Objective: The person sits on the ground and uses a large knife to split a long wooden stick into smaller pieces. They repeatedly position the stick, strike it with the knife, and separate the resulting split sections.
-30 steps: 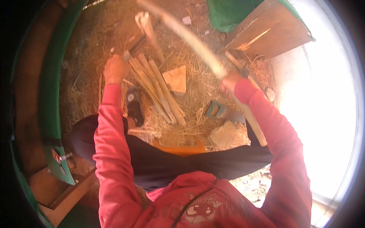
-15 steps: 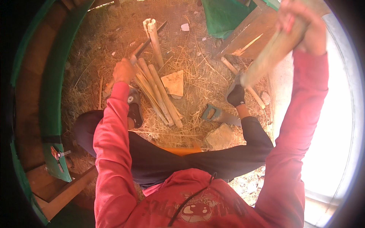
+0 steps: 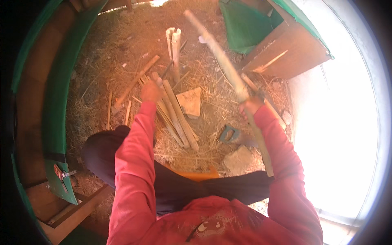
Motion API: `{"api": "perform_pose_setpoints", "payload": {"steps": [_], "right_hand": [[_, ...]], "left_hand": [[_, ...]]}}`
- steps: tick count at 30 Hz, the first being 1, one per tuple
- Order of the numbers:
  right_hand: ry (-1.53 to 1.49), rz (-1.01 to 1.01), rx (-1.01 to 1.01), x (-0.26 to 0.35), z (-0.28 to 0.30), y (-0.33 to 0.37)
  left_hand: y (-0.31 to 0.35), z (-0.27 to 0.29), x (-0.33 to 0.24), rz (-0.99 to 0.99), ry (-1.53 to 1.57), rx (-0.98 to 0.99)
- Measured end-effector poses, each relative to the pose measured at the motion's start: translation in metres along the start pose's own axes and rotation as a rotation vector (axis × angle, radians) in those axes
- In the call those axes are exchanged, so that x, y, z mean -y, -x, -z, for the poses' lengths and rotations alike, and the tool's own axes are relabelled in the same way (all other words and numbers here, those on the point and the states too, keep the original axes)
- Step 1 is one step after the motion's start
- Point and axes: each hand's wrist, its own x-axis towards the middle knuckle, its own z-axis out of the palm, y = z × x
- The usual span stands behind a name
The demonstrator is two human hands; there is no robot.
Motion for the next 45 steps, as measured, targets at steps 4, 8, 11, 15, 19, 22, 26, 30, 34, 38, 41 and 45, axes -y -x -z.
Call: {"api": "perform_pose_setpoints", "payload": {"steps": [4,8,11,15,19,22,26,30,34,38,41,45], "right_hand": [[-0.118,0.382,-0.072,0.052,0.057,0.043],[-0.163,1.003,-0.210,0.154,0.081,0.121],[-0.148,1.184,-0.005,0.210,0.096,0.136],[-0.051,1.015,-0.108,0.174,0.057,0.069],[0.625,0.274,-0.177,-0.028,-0.034,-0.085],[0.741,0.026,-0.026,-0.128,-0.077,-0.089],[0.695,0.123,-0.112,-0.101,-0.079,-0.080],[0.530,0.427,-0.291,-0.071,-0.061,-0.099],[0.827,0.507,-0.768,-0.073,-0.089,-0.100],[0.447,0.727,-0.477,-0.114,-0.183,-0.126],[0.012,-0.026,0.367,-0.098,-0.271,-0.098],[0.549,0.242,-0.040,-0.152,-0.347,-0.088]], "left_hand": [[-0.008,0.025,-0.008,-0.013,-0.050,0.000],[-0.011,0.018,0.002,0.020,-0.069,0.004],[-0.013,0.021,0.002,-0.011,-0.060,-0.012],[-0.013,0.024,0.000,0.018,-0.112,0.004],[-0.011,0.007,-0.002,-0.073,-0.260,0.046],[-0.019,-0.076,0.047,-0.102,-0.129,0.078],[-0.011,-0.161,0.122,-0.031,0.455,0.315],[-0.010,-0.120,0.097,-0.050,0.245,0.316],[0.013,-0.063,0.057,-0.058,0.025,0.208],[0.032,-0.045,0.035,-0.020,-0.050,0.286],[0.041,-0.101,0.102,0.008,0.060,-0.029],[0.054,-0.088,0.096,0.115,0.245,0.068]]}}
